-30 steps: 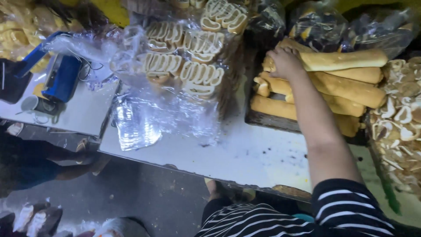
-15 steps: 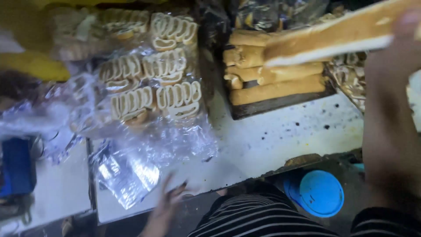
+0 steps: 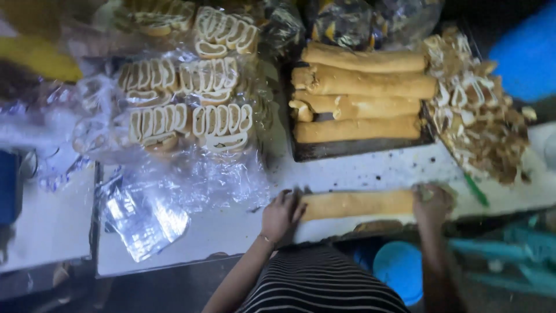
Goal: Slicing long loaves of bread and packing the resulting slices into plastic bags.
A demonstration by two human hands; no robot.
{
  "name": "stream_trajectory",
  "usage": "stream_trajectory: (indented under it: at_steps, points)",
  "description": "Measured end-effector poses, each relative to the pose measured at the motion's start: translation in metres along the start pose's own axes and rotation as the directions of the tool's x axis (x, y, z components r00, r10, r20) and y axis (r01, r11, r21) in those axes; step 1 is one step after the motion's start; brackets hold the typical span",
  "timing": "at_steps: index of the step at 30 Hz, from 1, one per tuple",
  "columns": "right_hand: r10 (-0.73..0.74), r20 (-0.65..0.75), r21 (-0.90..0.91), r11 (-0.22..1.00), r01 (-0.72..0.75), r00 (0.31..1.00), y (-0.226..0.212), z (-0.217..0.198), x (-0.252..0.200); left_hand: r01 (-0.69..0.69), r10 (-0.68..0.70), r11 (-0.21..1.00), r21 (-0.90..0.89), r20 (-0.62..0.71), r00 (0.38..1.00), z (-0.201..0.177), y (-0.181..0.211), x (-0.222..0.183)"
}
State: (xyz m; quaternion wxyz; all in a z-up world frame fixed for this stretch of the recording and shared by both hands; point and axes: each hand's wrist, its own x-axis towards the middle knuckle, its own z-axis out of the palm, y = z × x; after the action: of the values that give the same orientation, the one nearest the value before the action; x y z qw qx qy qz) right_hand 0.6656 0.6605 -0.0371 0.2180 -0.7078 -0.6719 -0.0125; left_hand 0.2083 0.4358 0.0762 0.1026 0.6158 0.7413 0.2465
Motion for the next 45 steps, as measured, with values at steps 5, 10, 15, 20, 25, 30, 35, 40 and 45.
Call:
stream_trajectory:
  at_steps: [5,10,15,20,25,30,35,40,45]
  points:
    - [-0.371,0.130,0.681,0.707,0.190,0.919,-0.260,-0.104,0.045,0.052,-0.047,0.997,0.059,-0.072,0.996,-0.006,0.035,-0.027]
    - [-0.703,0.120,0.807,0.480,0.344,0.701,-0.509,-0.095,0.080,-0.025,0.025,0.961,-0.275,-0.006,1.000,-0.056,0.045,-0.075]
    - [-0.767,-0.207,0.666,0.344,0.662,0.607,-0.647,0.001,0.165,0.088,-0.125,0.972,-0.218,-0.160,0.979,-0.092,0.017,-0.143]
    - [-0.763,0.341,0.635,0.618,0.464,0.549,-0.670,-0.131,0.161,0.443,-0.409,0.845,-0.298,0.172,0.896,-0.092,-0.046,-0.202]
    - [-0.842,-0.043,0.593,0.412,0.692,0.537,-0.646,-0.040,0.188,0.355,-0.321,0.893,-0.277,0.163,0.933,-0.091,-0.093,-0.201]
    - [-0.369,0.594,0.225,0.929,0.292,0.715,-0.579,-0.087,0.207,0.371,-0.322,0.881,-0.294,0.203,0.925,-0.122,-0.105,-0.183]
    - [-0.213,0.611,-0.072,0.944,0.321,0.762,-0.547,-0.022,0.229,0.269,-0.263,0.910,-0.314,0.064,0.963,-0.093,-0.099,-0.187]
    - [-0.406,0.490,-0.145,0.834,0.532,0.771,-0.554,0.029,0.252,0.143,-0.139,0.966,-0.215,0.035,0.990,-0.069,-0.073,-0.166]
    - [-0.556,0.511,0.166,0.812,0.559,0.656,-0.522,-0.118,0.257,0.084,-0.123,0.871,-0.484,-0.051,0.991,-0.105,-0.001,-0.136]
